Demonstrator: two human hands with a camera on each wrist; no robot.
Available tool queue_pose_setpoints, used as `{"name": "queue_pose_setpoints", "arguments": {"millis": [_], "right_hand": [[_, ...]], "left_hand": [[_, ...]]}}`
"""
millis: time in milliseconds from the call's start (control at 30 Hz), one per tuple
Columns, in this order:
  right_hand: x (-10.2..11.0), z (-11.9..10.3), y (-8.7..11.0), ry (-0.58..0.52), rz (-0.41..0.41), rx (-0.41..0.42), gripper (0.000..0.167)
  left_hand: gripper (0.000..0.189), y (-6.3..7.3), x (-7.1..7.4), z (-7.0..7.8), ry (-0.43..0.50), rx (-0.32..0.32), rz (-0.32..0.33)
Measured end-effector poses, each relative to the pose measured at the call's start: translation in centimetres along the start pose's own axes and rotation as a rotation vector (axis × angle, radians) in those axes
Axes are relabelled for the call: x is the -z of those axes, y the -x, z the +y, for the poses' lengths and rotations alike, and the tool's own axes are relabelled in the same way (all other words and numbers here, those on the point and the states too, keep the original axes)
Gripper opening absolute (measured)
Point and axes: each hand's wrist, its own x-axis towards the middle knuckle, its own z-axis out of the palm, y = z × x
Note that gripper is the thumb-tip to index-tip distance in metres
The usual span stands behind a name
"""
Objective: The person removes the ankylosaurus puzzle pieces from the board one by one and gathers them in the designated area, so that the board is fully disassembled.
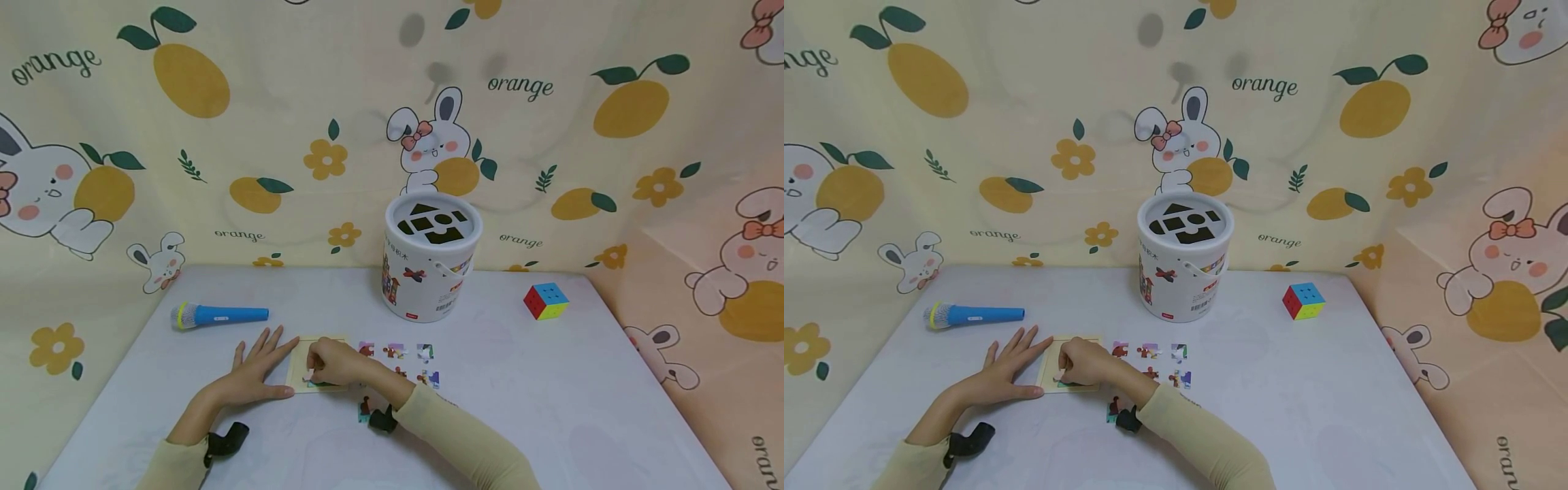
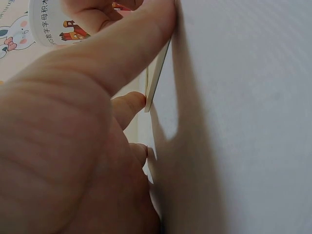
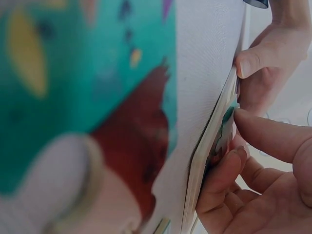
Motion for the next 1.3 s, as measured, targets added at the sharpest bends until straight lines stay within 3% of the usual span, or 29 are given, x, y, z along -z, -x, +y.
{"name": "queue_pose_setpoints", "arguments": {"millis": [700,1300], "right_hand": [[0.25,-0.20,0.26,-0.024,-0.001,-0.011,0.017],[0.90,0.12,0.42,-0.153,-0.043,0.036,0.020]], "left_hand": [[0.096,0.12,0.13,0.12,-0.004,0.002,-0.007],[0.095,-0.01,0.10,0.03,-0.001,-0.006,-0.005]]}}
